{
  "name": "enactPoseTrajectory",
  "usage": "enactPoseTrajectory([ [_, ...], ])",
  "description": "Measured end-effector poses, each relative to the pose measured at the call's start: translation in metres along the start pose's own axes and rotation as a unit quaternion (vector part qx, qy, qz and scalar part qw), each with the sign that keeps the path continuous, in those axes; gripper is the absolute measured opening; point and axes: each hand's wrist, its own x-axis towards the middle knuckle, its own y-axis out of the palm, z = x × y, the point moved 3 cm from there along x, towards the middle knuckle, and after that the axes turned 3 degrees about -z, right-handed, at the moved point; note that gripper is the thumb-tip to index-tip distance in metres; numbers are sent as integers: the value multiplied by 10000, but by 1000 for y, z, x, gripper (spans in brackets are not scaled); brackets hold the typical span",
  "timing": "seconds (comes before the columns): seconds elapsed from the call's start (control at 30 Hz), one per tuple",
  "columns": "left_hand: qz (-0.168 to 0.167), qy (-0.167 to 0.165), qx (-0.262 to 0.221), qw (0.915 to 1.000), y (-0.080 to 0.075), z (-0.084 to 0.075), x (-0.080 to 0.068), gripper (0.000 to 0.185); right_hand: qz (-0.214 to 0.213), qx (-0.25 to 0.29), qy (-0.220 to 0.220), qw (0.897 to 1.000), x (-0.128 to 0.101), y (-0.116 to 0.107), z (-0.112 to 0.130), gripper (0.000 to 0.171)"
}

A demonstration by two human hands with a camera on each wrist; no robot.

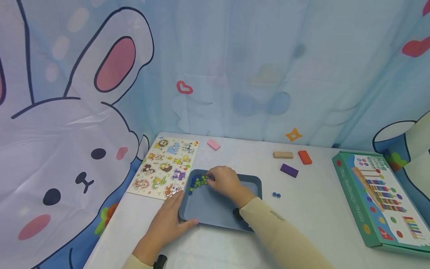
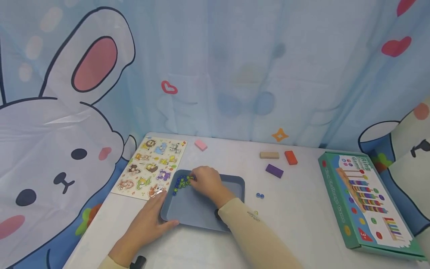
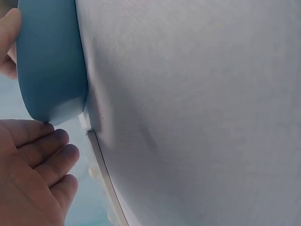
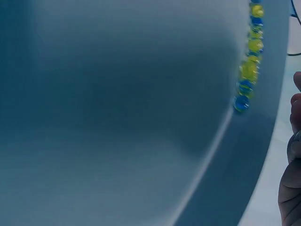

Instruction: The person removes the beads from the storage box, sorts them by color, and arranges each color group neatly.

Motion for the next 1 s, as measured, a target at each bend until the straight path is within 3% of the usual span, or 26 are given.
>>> enactPoseTrajectory([
  [0.4,-19,8,-64,10000,-1,1,0,116,296,-222,-28,9993,2,21,4,20],
  [1.0,-44,28,-2,10000,4,4,1,118,432,-230,-137,9987,-1,26,4,10],
])
